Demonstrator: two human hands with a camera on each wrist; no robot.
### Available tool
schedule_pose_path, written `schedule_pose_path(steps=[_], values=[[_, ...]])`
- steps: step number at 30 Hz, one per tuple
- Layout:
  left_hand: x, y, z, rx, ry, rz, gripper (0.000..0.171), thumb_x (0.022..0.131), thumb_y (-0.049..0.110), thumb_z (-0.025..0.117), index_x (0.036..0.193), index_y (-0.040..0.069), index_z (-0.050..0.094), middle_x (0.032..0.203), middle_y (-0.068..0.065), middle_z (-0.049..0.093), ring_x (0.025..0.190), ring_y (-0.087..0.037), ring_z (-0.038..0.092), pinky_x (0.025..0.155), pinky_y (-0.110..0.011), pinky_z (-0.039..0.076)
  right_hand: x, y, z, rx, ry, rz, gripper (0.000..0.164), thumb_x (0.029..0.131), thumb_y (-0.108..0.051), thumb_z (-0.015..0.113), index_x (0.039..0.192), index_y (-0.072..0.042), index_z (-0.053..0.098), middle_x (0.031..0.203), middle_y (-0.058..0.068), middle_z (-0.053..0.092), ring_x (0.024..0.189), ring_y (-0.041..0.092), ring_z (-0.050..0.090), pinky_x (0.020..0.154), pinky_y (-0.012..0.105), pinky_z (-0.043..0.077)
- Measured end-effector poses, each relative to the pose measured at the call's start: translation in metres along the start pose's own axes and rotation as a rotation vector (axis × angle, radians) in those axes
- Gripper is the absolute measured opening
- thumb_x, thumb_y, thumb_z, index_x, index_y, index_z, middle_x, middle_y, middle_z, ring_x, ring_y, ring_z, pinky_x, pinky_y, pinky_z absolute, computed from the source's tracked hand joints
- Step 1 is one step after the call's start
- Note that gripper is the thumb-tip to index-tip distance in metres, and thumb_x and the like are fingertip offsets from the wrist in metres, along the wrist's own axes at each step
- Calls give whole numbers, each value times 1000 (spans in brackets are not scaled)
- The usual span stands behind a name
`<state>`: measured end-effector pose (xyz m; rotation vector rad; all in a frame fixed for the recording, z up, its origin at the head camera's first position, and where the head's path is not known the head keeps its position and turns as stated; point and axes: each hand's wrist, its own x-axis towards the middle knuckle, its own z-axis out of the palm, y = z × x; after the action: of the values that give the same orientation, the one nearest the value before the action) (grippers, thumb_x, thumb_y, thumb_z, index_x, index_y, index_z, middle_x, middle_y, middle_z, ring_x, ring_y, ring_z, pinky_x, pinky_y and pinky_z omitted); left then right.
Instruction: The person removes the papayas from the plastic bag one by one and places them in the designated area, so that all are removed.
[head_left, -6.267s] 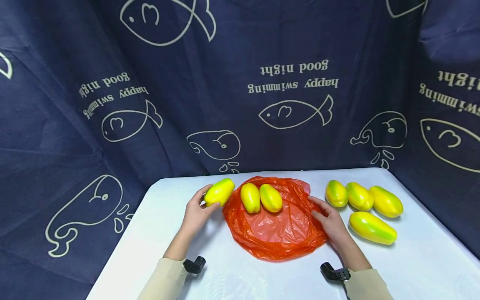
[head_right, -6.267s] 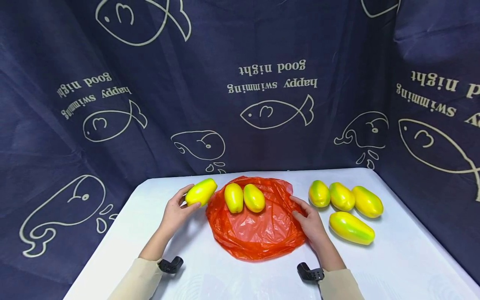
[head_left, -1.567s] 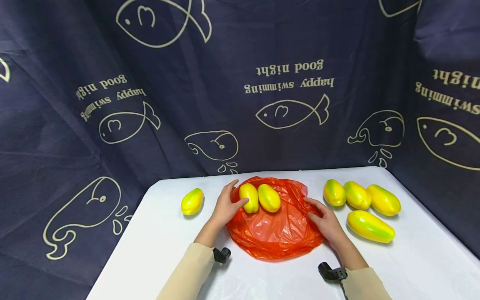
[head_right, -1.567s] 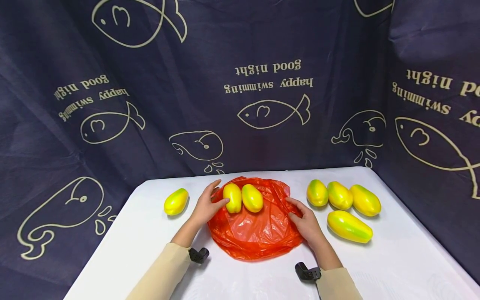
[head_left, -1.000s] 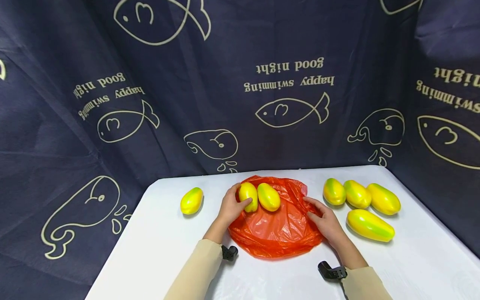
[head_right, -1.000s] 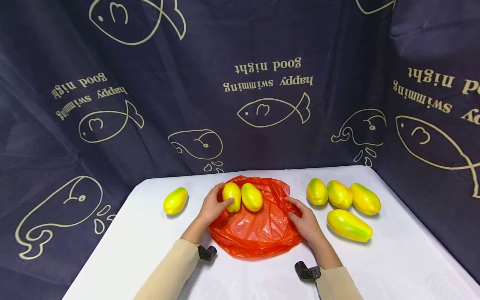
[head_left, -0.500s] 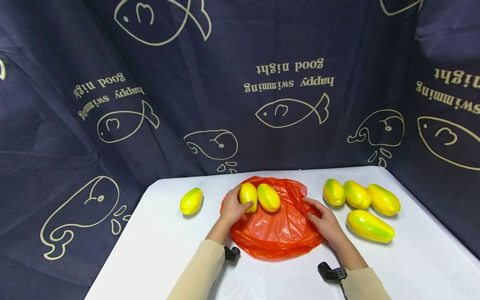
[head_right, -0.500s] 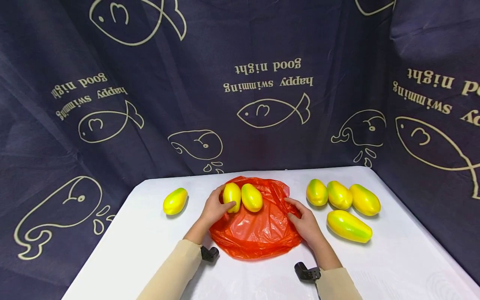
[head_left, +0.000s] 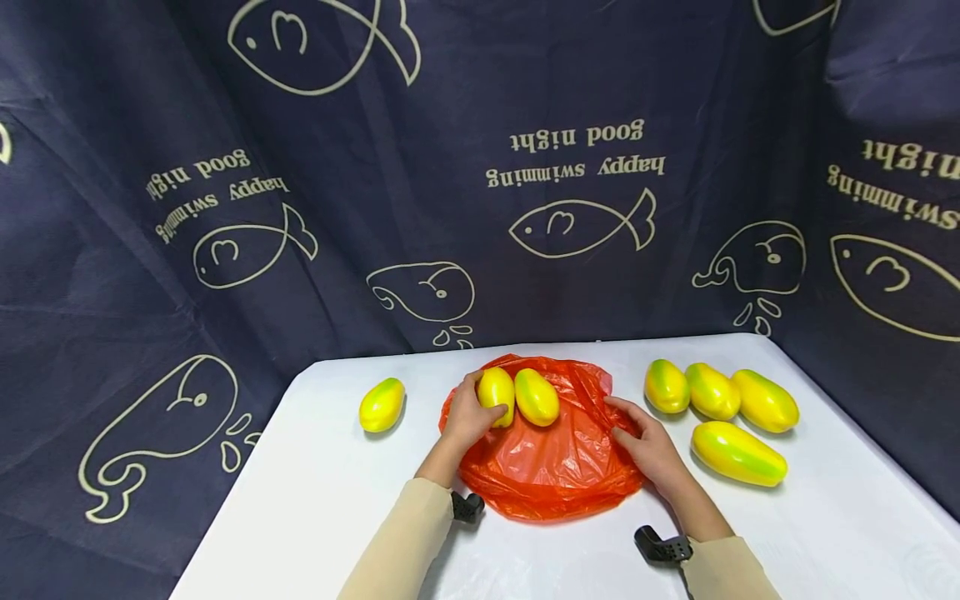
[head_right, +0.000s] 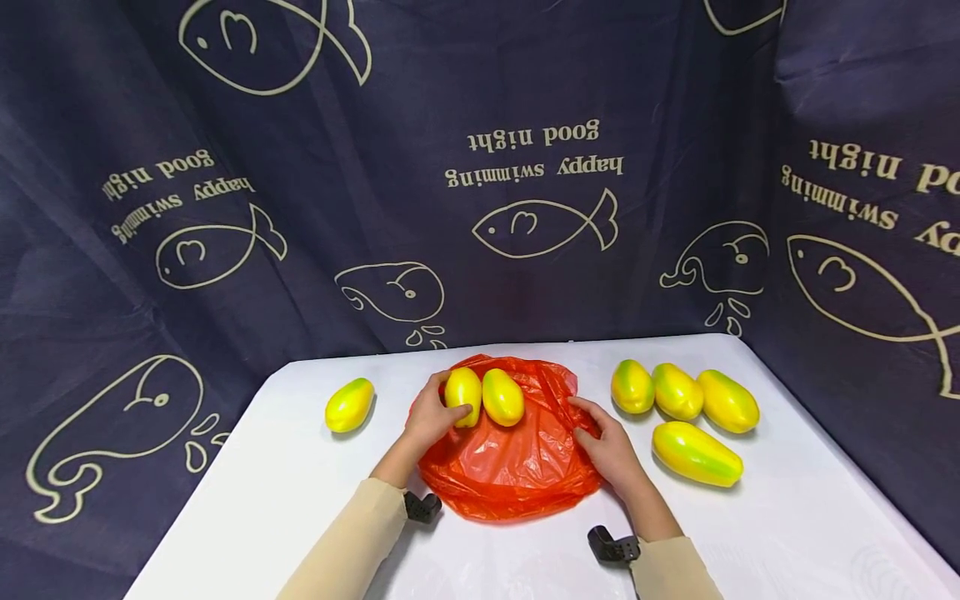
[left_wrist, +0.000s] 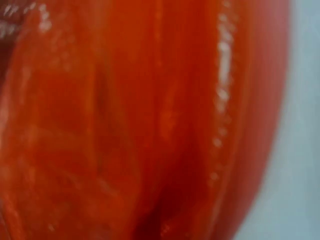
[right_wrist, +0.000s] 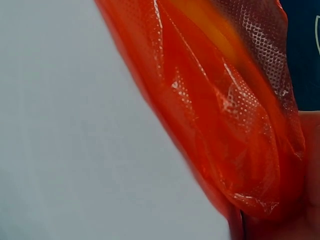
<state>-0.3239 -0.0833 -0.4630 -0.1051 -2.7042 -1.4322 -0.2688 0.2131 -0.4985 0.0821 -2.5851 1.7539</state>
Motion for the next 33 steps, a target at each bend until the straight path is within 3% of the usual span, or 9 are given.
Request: schedule_pose_path(steps=[10,16,18,27,33], values=[[-1,-1,1,-78,17,-54,78,79,13,80,146,8,40,137,-14,54,115,-32,56,103,-52,53,-1,0,1,-7,-6,-1,53,100,-7,51,151,-19,43,157,15,40,135,34,44,113,51,41],[-2,1,-3,-89,28,-39,77,78,12,79,145,9,42,137,-14,56,115,-32,57,103,-51,52,0,0,1,-2,-4,-4,53,99,-7,51,150,-19,44,157,15,40,135,34,44,113,50,42],[-3,3,-7,-99,34,-36,75,79,11,79,145,8,42,138,-15,55,117,-33,57,105,-51,51,0,1,0,-3,-2,-4,53,99,-7,51,150,-19,44,157,15,40,135,32,44,112,45,43],[-5,4,-33,-183,24,-63,76,82,9,76,148,14,40,151,-13,44,131,-37,53,107,-50,50,1,2,0,-11,1,-14,52,99,-7,52,149,-19,45,156,15,41,135,33,44,112,50,41],[-8,5,-52,-201,28,-27,76,82,8,74,149,14,38,155,-12,41,137,-41,47,109,-53,48,2,3,1,-15,6,-13,52,99,-6,52,149,-17,45,156,16,42,135,34,44,114,54,41]])
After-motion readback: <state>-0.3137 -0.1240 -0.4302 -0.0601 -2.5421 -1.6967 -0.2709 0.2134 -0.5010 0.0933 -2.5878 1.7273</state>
